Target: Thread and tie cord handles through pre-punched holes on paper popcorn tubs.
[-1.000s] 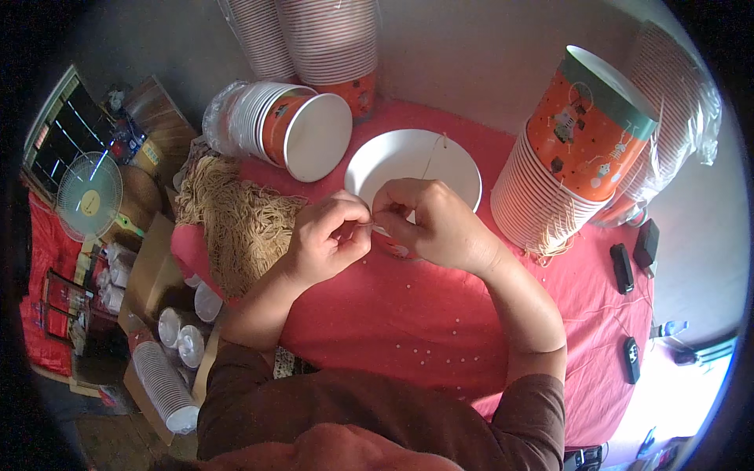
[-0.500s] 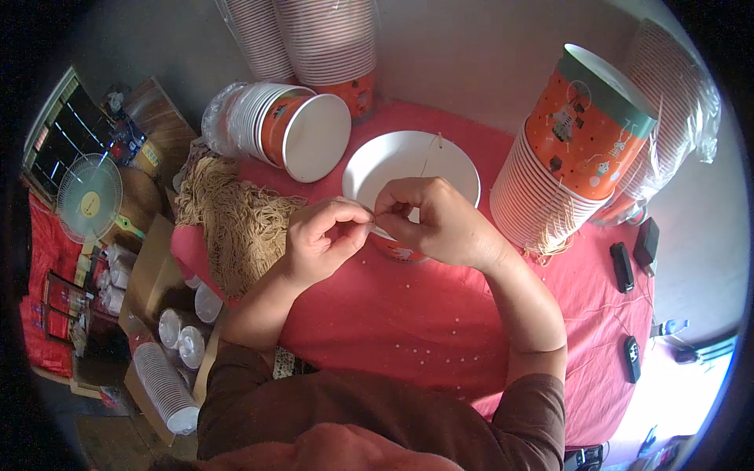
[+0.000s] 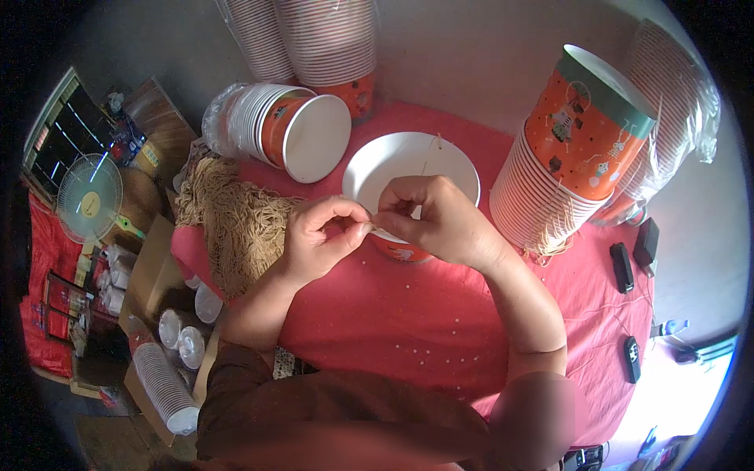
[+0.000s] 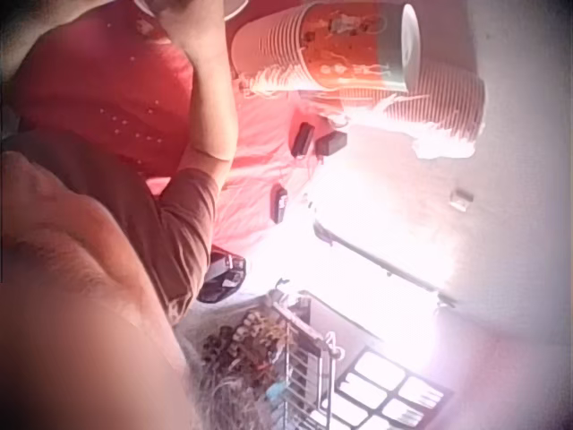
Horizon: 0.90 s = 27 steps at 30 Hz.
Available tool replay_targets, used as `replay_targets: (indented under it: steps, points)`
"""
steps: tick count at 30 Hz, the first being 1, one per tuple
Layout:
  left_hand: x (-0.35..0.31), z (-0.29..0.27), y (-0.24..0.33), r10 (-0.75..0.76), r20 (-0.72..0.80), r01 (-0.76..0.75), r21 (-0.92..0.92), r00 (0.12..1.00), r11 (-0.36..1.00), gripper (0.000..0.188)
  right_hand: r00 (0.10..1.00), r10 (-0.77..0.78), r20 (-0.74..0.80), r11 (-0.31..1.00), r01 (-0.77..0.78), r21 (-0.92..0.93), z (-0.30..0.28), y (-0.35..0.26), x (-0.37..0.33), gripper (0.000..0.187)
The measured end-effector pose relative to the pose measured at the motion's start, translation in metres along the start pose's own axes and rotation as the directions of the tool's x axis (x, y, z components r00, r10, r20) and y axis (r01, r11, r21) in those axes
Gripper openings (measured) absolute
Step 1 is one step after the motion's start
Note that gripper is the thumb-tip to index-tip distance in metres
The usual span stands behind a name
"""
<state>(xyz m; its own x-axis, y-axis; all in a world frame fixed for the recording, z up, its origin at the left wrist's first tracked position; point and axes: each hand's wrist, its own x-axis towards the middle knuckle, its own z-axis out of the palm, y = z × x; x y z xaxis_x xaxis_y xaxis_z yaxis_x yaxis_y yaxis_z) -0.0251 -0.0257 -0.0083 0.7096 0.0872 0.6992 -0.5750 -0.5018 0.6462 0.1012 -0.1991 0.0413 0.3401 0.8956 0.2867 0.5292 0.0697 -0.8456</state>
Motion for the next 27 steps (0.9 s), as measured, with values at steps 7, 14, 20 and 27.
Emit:
replay_targets:
  steps: [7,14,20,27]
  points:
    - [0.000,-0.004,-0.002,-0.320,0.041,0.315,-0.335,0.946,0.888,0.006,0.989,-0.112,-0.094,0.994,0.112,-0.010,0.002,0.005,0.001,0.010]
    - [0.003,-0.006,-0.002,-0.305,0.062,0.306,-0.349,0.950,0.886,0.009,0.985,-0.149,-0.089,0.971,0.128,-0.202,0.013,0.001,0.001,0.016]
    - [0.000,-0.008,-0.008,-0.305,0.081,0.310,-0.414,0.949,0.856,0.010,0.973,-0.194,-0.126,0.963,0.164,-0.213,0.010,0.005,0.001,0.014]
    - [-0.001,-0.007,-0.008,-0.388,0.142,0.410,-0.421,0.911,0.809,0.014,0.917,-0.370,-0.148,0.910,0.326,-0.256,0.013,0.005,0.004,0.023]
